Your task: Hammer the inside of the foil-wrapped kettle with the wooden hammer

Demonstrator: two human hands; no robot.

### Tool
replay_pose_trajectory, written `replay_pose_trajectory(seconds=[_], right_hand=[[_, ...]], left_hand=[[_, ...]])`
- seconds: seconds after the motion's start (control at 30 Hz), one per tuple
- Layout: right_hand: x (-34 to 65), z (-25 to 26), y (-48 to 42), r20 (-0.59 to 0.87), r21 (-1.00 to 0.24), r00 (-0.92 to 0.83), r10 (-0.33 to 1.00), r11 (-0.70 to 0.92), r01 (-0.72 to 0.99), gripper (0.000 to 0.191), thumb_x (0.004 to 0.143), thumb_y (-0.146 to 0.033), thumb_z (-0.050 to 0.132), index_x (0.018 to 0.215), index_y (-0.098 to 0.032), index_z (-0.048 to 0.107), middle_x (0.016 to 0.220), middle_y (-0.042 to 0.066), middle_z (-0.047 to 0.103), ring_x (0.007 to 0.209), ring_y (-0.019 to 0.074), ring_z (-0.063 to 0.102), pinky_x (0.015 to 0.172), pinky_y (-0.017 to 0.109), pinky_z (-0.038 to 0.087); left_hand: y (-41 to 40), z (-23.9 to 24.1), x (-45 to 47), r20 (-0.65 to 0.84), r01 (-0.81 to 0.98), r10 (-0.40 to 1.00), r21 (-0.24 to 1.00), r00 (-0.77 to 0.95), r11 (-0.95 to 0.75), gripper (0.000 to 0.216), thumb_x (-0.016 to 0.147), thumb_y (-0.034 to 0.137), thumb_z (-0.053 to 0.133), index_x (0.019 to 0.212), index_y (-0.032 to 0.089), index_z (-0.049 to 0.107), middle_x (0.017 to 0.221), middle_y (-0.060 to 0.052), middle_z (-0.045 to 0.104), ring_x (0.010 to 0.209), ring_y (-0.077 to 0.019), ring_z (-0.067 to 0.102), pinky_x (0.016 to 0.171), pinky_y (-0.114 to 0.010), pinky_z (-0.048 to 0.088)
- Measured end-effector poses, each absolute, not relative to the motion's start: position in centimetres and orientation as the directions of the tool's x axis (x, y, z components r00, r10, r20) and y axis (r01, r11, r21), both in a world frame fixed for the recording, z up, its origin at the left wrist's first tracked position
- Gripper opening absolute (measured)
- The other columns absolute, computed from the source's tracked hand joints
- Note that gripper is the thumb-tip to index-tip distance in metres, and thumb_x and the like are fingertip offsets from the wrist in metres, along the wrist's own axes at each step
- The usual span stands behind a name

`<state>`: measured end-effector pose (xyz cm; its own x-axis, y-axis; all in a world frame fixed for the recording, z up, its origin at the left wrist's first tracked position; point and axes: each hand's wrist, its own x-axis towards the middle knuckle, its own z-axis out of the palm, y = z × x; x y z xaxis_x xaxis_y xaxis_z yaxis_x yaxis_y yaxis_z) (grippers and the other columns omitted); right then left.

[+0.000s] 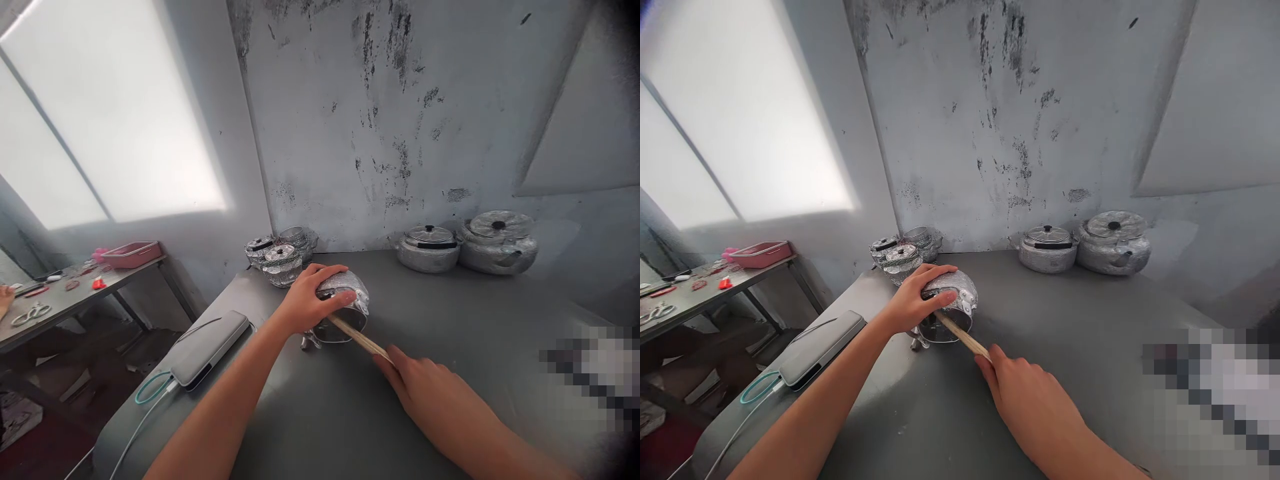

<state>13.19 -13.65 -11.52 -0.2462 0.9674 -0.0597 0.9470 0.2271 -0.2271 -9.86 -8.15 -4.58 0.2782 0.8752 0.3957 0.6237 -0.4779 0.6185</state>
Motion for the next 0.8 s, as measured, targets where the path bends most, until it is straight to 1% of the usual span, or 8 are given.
replay_pose_trajectory(seconds=[0.2,0.43,0.53,0.6,0.7,0.8], right_hand=[[13.36,-11.57,-13.65,-0.058,-0.229,-0.247,0.967,0.227,0.947,0.041,0.109,-0.046,0.02,0.085,-0.027,0.048,0.072,0.003,0.072,0.062,0.0284,0.069,0.052,0.033,0.026],[13.27,-11.88,-13.61,-0.058,-0.232,-0.265,0.963,0.245,0.941,0.039,0.109,-0.044,0.025,0.084,-0.027,0.05,0.071,0.003,0.072,0.064,0.029,0.071,0.052,0.032,0.025],[13.23,-11.71,-13.76,-0.032,-0.239,-0.253,0.967,0.238,0.941,0.04,0.109,-0.045,0.022,0.085,-0.027,0.048,0.072,0.002,0.072,0.064,0.0272,0.071,0.052,0.032,0.025],[13.2,-11.57,-13.85,-0.022,-0.227,-0.245,0.969,0.234,0.945,0.039,0.109,-0.044,0.023,0.086,-0.027,0.049,0.072,0.002,0.072,0.064,0.028,0.071,0.052,0.031,0.024],[13.19,-11.41,-13.93,-0.028,-0.197,-0.249,0.968,0.239,0.951,0.037,0.109,-0.044,0.028,0.086,-0.026,0.051,0.072,0.004,0.073,0.067,0.0311,0.073,0.052,0.031,0.022],[13.25,-11.33,-13.99,-0.03,-0.184,-0.246,0.969,0.237,0.954,0.039,0.109,-0.045,0.025,0.087,-0.027,0.051,0.072,0.003,0.074,0.067,0.0314,0.073,0.051,0.031,0.022]], left_hand=[[-8.17,-4.55,-9.83,0.39,0.623,0.88,0.626,0.27,-0.469,0.053,0.09,0.062,0.065,0.138,0.038,0.062,0.135,-0.005,0.058,0.126,-0.0287,0.057,0.111,-0.041,0.044],[-8.15,-4.6,-9.8,0.394,0.619,0.878,0.627,0.272,-0.474,0.053,0.09,0.06,0.065,0.137,0.036,0.063,0.134,-0.005,0.058,0.125,-0.0283,0.057,0.112,-0.041,0.043],[-8.16,-4.58,-9.77,0.399,0.619,0.876,0.624,0.271,-0.476,0.052,0.091,0.059,0.065,0.137,0.037,0.063,0.135,-0.005,0.058,0.127,-0.0283,0.056,0.113,-0.041,0.042],[-8.19,-4.55,-9.78,0.401,0.621,0.874,0.621,0.274,-0.479,0.052,0.091,0.059,0.066,0.137,0.037,0.063,0.134,-0.005,0.058,0.127,-0.0284,0.056,0.113,-0.041,0.042],[-8.22,-4.52,-9.81,0.396,0.623,0.877,0.622,0.273,-0.475,0.052,0.091,0.059,0.065,0.138,0.037,0.063,0.134,-0.005,0.058,0.126,-0.0287,0.057,0.112,-0.041,0.043],[-8.24,-4.53,-9.79,0.399,0.624,0.876,0.621,0.269,-0.475,0.052,0.092,0.059,0.064,0.138,0.036,0.063,0.134,-0.006,0.059,0.126,-0.029,0.057,0.112,-0.041,0.044]])
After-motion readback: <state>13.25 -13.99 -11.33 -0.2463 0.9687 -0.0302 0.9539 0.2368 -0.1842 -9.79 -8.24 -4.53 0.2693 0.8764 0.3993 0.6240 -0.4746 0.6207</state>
